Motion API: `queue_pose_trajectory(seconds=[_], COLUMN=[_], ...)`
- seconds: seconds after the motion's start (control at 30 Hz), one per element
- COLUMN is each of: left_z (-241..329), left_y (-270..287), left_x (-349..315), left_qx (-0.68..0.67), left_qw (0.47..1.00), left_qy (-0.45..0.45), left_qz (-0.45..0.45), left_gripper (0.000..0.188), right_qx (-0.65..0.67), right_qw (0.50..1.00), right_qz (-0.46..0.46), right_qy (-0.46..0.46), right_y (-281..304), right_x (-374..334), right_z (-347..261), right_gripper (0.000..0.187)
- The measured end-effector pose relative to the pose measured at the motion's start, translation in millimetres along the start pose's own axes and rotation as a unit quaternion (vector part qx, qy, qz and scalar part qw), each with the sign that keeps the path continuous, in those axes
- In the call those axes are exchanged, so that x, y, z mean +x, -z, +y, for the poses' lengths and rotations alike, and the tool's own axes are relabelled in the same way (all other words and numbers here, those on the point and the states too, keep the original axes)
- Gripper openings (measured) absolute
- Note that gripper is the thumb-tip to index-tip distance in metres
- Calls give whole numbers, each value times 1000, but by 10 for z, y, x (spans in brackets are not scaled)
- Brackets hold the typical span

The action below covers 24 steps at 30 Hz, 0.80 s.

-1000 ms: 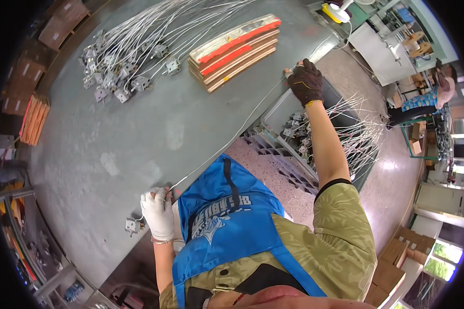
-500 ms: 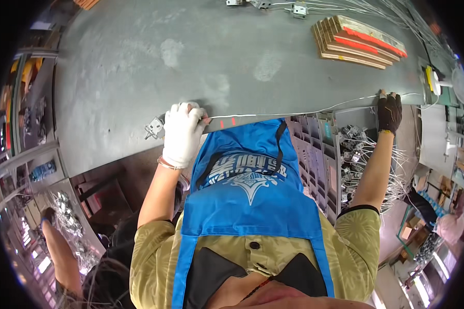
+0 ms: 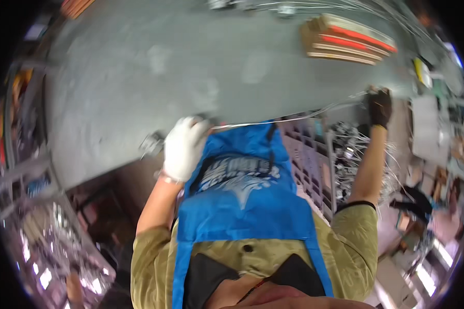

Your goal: The person measures and cuts electrical wires with wire cutters, then assembles them into wire harnesses with plastic connectors and wire ties on an assembly bench using a harness jig and a measuring guide.

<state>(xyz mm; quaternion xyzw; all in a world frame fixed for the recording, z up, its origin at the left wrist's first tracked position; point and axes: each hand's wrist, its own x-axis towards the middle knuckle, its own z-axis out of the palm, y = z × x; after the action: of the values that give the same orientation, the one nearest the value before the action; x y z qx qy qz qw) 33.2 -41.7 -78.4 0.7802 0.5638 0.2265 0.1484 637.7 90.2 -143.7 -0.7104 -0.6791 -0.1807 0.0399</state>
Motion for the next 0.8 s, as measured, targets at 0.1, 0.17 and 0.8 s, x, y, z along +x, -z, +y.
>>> queue_pose_trajectory(seconds=[0.1, 0.17, 0.8], left_z=[39, 34, 1], left_y=[-27, -70, -69], left_x=[-7, -18, -136], left_qx=[14, 38, -3], left_qw=[1000, 999, 999], left_qy=[12, -7, 9], left_qz=[16, 35, 41], left_gripper=[13, 15, 17], right_qx=[54, -38, -49], right_qw=[998, 998, 997], right_qz=[7, 35, -58], right_qy=[-28, -24, -3], right_y=[7, 22, 117], right_x=[-49, -53, -10], right_z=[39, -16, -35], right_gripper=[29, 36, 32])
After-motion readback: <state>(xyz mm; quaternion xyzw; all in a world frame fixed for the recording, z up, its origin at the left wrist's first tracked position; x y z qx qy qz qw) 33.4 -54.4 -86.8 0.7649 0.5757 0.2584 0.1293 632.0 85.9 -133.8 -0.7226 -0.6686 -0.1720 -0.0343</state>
